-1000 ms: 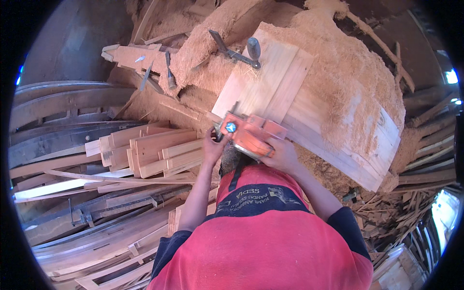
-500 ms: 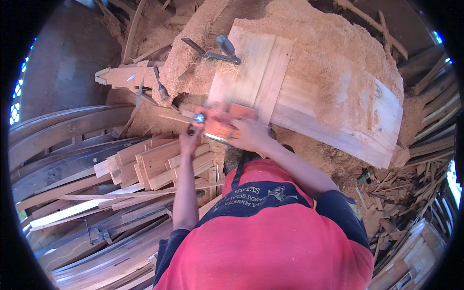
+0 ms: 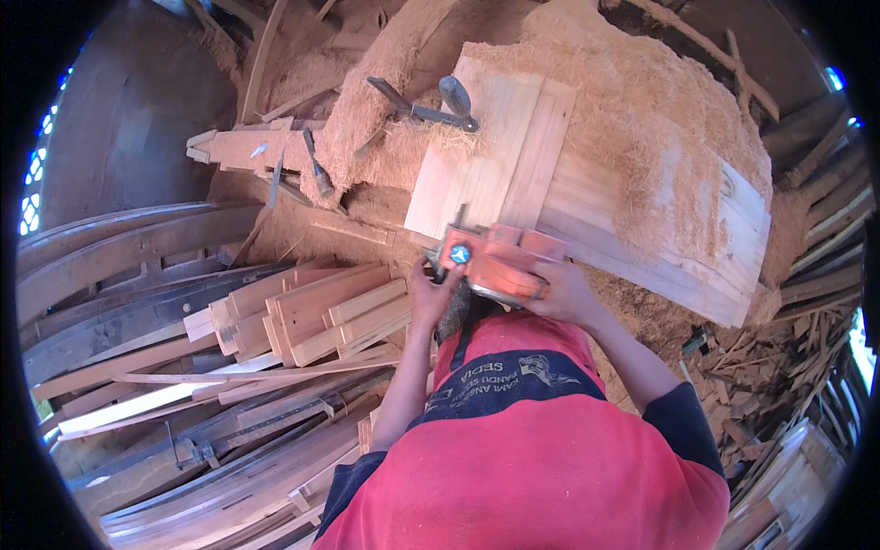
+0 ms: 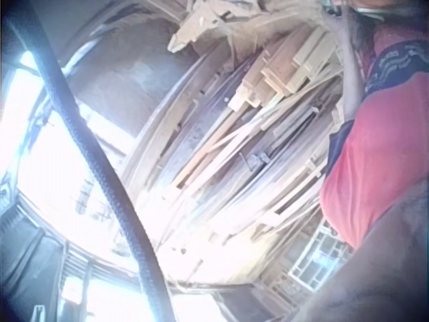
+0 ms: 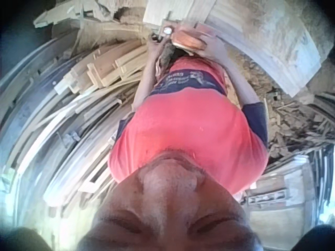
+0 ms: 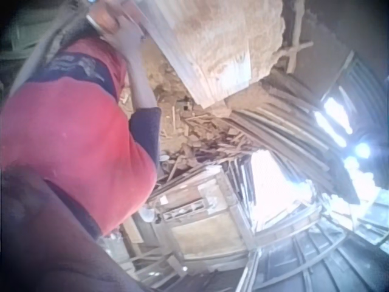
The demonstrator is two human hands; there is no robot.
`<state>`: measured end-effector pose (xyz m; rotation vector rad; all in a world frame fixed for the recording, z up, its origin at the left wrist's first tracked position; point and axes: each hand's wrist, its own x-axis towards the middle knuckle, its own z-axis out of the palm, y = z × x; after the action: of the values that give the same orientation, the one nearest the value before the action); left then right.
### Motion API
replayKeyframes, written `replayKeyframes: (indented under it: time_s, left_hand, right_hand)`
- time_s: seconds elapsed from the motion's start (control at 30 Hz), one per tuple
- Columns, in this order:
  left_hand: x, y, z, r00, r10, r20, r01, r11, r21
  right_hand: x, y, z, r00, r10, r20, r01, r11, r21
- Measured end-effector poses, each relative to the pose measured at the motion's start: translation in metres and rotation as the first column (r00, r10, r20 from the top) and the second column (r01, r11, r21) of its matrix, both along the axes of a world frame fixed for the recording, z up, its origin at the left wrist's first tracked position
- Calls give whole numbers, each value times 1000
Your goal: The person sands the surface and edges of wood boards using an electric sander, then marks the wood with a pencil and square ruler, and clamps the boards to a workbench.
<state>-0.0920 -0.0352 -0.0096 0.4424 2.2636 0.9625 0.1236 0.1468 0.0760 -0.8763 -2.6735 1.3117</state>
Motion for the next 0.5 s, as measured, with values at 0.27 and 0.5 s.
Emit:
replayKeyframes:
  time_s: [0.27,0.5]
  left_hand:
    - [-144,-47,-23,996,64,56,-69,993,95]
    - [-133,-24,1,981,113,158,-117,993,16]
  right_hand:
    - [-138,-18,0,993,95,-77,-102,991,-88]
    - [-140,-17,-11,984,84,-157,-95,993,-67]
